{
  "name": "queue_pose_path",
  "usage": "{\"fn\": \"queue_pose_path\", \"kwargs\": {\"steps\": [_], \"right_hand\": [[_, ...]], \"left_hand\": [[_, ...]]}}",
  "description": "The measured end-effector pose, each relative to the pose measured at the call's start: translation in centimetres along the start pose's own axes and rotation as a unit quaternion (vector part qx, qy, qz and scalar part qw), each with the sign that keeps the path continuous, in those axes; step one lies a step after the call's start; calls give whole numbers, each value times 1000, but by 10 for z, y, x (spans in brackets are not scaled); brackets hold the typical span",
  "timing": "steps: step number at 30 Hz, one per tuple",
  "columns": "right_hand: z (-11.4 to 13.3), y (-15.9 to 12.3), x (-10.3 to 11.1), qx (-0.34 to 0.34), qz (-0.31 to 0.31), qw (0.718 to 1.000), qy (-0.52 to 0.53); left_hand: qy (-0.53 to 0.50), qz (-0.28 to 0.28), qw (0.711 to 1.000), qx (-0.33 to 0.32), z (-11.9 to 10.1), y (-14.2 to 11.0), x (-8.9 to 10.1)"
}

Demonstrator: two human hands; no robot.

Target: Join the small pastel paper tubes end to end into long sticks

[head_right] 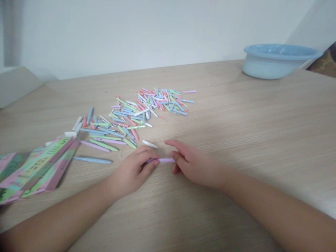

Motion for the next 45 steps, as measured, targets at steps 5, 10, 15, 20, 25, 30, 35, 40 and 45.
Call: {"fn": "queue_pose_path", "kwargs": {"steps": [5,10,15,20,25,30,35,40,45], "right_hand": [[15,-2,9,87,-8,992,-95],[46,-17,9,307,-26,882,-356],[47,-19,8,335,-35,829,-446],[50,-18,5,335,-27,816,-470],[49,-14,4,307,-33,857,-412],[45,-7,5,242,-33,907,-342],[41,-2,6,183,-21,944,-274],[38,-3,2,137,10,944,-301],[42,-7,-20,164,50,901,-399]], "left_hand": [[-1,-15,1000,6,0,0,2],[1,-24,1000,15,2,0,4],[10,-26,999,19,3,0,4],[11,-22,1000,13,2,-1,4],[8,-20,1000,10,2,-1,3],[13,-19,1000,8,3,-1,2],[21,-12,1000,7,2,-2,1],[50,8,999,1,-1,-2,-4],[103,56,993,-11,-6,-3,-16]]}}
Point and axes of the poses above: each hand's wrist, its own y-axis towards the middle knuckle, its own x-axis out of the back of the hand, z = x × y, the point moved 8 cm from there along y, towards the middle knuckle, and after that the axes turned 2 degrees about y, right-handed, at the moved point
